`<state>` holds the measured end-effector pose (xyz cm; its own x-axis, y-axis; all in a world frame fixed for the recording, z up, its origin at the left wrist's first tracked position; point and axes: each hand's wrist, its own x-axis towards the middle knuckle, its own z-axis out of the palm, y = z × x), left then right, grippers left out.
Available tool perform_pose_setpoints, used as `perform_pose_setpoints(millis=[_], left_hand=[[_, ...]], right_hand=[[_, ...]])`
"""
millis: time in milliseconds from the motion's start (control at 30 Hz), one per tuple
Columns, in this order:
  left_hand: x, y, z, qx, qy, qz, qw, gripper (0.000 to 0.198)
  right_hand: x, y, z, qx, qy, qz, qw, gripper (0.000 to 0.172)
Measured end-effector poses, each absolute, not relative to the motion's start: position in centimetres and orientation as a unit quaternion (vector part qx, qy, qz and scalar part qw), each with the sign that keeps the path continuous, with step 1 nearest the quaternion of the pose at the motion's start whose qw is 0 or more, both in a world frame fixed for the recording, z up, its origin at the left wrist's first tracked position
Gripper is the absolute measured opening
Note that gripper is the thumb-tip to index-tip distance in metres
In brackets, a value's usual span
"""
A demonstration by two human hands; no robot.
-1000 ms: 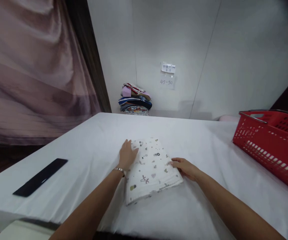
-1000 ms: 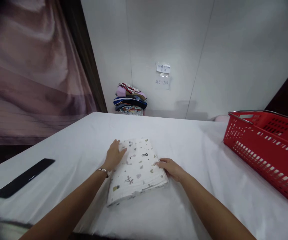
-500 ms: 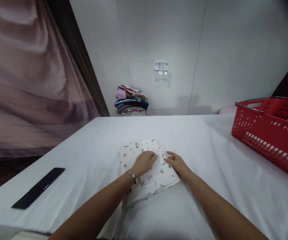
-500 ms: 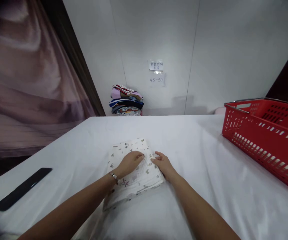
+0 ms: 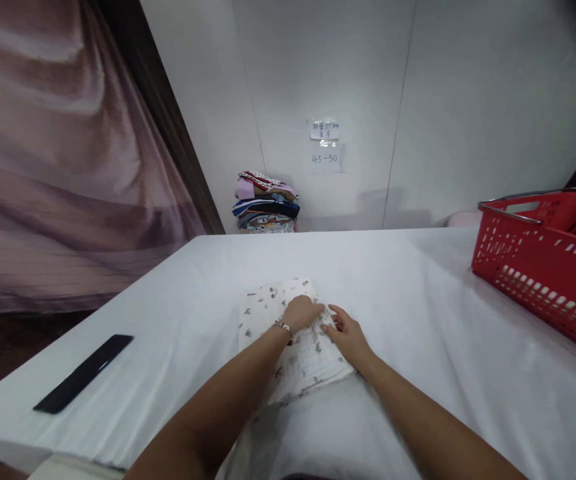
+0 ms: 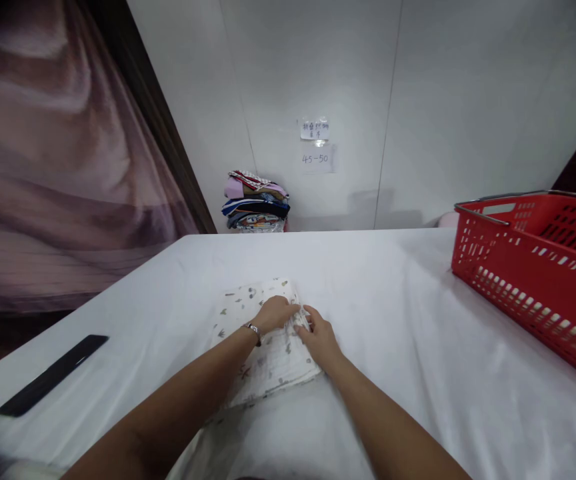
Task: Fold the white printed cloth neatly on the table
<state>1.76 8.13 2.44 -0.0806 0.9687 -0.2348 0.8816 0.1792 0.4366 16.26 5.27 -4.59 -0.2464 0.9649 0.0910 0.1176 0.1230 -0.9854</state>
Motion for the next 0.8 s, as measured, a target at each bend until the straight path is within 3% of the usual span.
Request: perform_pose_setpoints(millis=[200, 300, 533, 667, 800], left_hand=[[1.3, 7.9, 1.6, 0.601, 0.729, 0.118, 0.306, 0.028], [1.3, 7.8, 1.6, 0.595, 0.726, 0.134, 0.319, 0.028], [2.7, 7.2, 2.4, 0.631, 0.721, 0.129, 0.255, 0.037], [3.3, 6.1, 2.3, 0.678, 0.703, 0.121, 0.175, 0.040], [2.3, 4.7, 2.5, 0.723, 0.637, 0.152, 0.219, 0.039]], right_hand=[[16.6, 5.5, -3.6, -0.450, -0.577, 0.530, 0.428, 0.053], [17.1, 5.7, -3.1, -0.479, -0.596, 0.498, 0.408, 0.044], [17.7, 6.2, -3.5, -0.464, -0.641, 0.474, 0.387, 0.028], [18.0, 6.4, -3.6, -0.462, -0.637, 0.489, 0.377, 0.030], [18.3, 6.1, -2.8, -0.485, -0.609, 0.513, 0.362, 0.046]])
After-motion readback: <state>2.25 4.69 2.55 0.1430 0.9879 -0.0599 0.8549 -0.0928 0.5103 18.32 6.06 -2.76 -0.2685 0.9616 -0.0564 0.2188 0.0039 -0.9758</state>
